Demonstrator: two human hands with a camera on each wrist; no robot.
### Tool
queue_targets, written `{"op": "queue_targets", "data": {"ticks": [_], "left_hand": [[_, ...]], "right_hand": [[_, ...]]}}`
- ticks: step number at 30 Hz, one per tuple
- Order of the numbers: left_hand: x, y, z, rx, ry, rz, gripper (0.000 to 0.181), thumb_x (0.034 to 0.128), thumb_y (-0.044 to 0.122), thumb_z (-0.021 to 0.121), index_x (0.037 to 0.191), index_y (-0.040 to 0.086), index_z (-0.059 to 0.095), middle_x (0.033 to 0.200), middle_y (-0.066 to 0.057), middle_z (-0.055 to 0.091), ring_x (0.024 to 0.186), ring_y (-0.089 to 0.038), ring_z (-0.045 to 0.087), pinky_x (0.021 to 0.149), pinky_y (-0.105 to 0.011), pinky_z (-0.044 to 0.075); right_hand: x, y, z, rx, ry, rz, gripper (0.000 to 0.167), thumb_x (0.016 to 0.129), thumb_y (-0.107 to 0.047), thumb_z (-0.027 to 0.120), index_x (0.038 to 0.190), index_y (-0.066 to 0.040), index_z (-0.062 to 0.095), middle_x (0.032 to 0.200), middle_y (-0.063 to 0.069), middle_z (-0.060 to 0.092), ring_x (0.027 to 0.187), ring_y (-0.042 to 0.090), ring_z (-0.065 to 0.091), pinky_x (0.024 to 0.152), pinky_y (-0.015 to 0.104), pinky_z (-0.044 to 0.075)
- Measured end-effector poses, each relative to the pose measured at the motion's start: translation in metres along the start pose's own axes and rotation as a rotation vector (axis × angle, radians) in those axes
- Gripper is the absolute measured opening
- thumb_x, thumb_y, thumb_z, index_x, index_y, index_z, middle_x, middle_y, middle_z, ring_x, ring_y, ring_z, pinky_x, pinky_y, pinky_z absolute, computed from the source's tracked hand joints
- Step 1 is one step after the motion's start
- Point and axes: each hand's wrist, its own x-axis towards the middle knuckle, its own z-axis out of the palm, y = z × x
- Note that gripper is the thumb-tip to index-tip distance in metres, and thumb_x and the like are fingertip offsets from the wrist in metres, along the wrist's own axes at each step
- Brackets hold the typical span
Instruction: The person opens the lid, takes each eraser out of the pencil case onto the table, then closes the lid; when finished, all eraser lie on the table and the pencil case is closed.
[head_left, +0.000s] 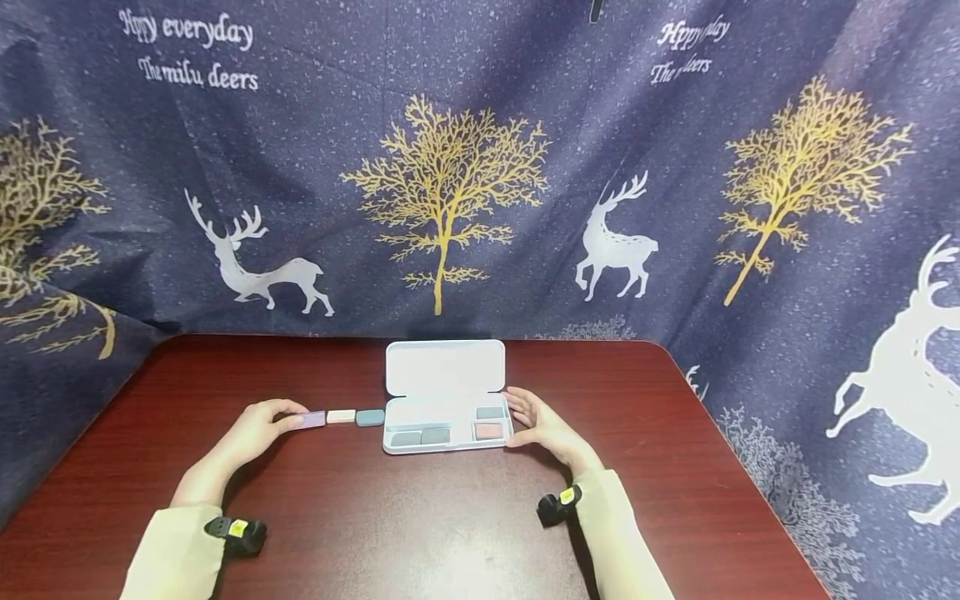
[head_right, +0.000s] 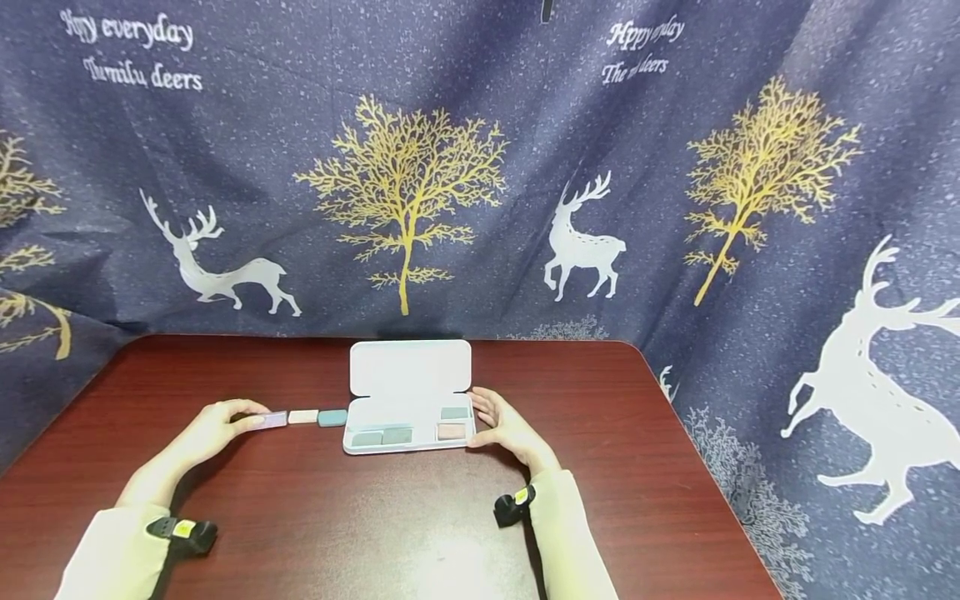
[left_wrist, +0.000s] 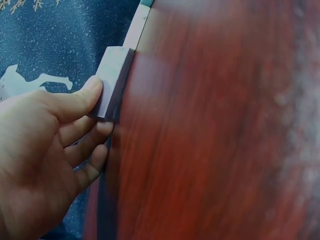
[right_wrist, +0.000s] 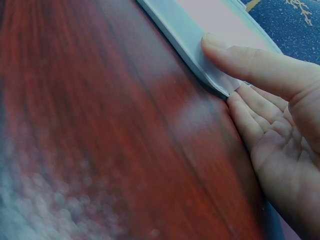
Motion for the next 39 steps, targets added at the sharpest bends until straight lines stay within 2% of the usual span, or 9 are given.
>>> {"op": "queue_targets", "data": {"ticks": [6, 13, 19, 25, 34, 39], "left_hand": [[0.0008, 0.0008, 0.0004, 0.007, 0.001, -0.001, 0.015, 0.0893, 0.009, 0.068, 0.102, 0.001, 0.071, 0.101, -0.019, 0.071, 0.1, -0.041, 0.063, 0.089, -0.056, 0.049], [0.0041, 0.0005, 0.0006, 0.026, 0.025, 0.01, 0.015, 0.0889, 0.01, 0.069, 0.102, 0.003, 0.07, 0.095, -0.015, 0.072, 0.094, -0.037, 0.065, 0.081, -0.05, 0.051], [0.0059, 0.0015, 0.0029, 0.044, 0.045, 0.013, 0.01, 0.0881, 0.009, 0.069, 0.097, 0.004, 0.07, 0.098, -0.018, 0.071, 0.097, -0.04, 0.064, 0.082, -0.051, 0.05], [0.0063, 0.0032, 0.0044, 0.056, 0.06, 0.03, 0.008, 0.088, 0.008, 0.069, 0.095, 0.004, 0.071, 0.098, -0.019, 0.07, 0.097, -0.041, 0.063, 0.084, -0.053, 0.049], [0.0054, 0.0013, 0.0086, 0.063, 0.1, 0.055, 0.008, 0.0862, 0.004, 0.068, 0.094, 0.004, 0.071, 0.091, -0.015, 0.068, 0.088, -0.035, 0.063, 0.079, -0.048, 0.049], [0.0049, 0.0019, 0.0095, 0.082, 0.125, 0.082, 0.008, 0.0855, 0.004, 0.069, 0.093, 0.002, 0.072, 0.09, -0.015, 0.068, 0.09, -0.036, 0.063, 0.08, -0.049, 0.049]], "right_hand": [[-0.0006, -0.0005, 0.0008, -0.007, 0.005, 0.006, 0.091, 0.075, 0.013, 0.07, 0.149, 0.011, 0.016, 0.155, 0.032, 0.023, 0.146, 0.044, 0.021, 0.121, 0.051, 0.019], [0.0, 0.0013, 0.0002, -0.004, 0.006, 0.004, 0.09, 0.076, 0.014, 0.07, 0.149, 0.011, 0.017, 0.155, 0.032, 0.023, 0.146, 0.043, 0.022, 0.12, 0.05, 0.019], [0.0005, 0.0027, -0.0007, -0.005, 0.003, -0.004, 0.09, 0.076, 0.013, 0.07, 0.148, 0.011, 0.017, 0.155, 0.033, 0.023, 0.146, 0.044, 0.022, 0.12, 0.052, 0.019], [0.0007, 0.0032, -0.0009, -0.001, 0.001, -0.002, 0.091, 0.075, 0.012, 0.07, 0.149, 0.011, 0.017, 0.155, 0.032, 0.023, 0.146, 0.044, 0.021, 0.121, 0.051, 0.018], [-0.0004, 0.0017, -0.0014, -0.001, -0.007, -0.006, 0.091, 0.076, 0.012, 0.07, 0.149, 0.011, 0.016, 0.155, 0.033, 0.022, 0.146, 0.045, 0.02, 0.121, 0.052, 0.018], [-0.001, 0.0013, -0.0014, 0.006, -0.013, -0.018, 0.09, 0.076, 0.014, 0.069, 0.148, 0.012, 0.016, 0.154, 0.035, 0.021, 0.145, 0.047, 0.02, 0.12, 0.053, 0.019]]}}
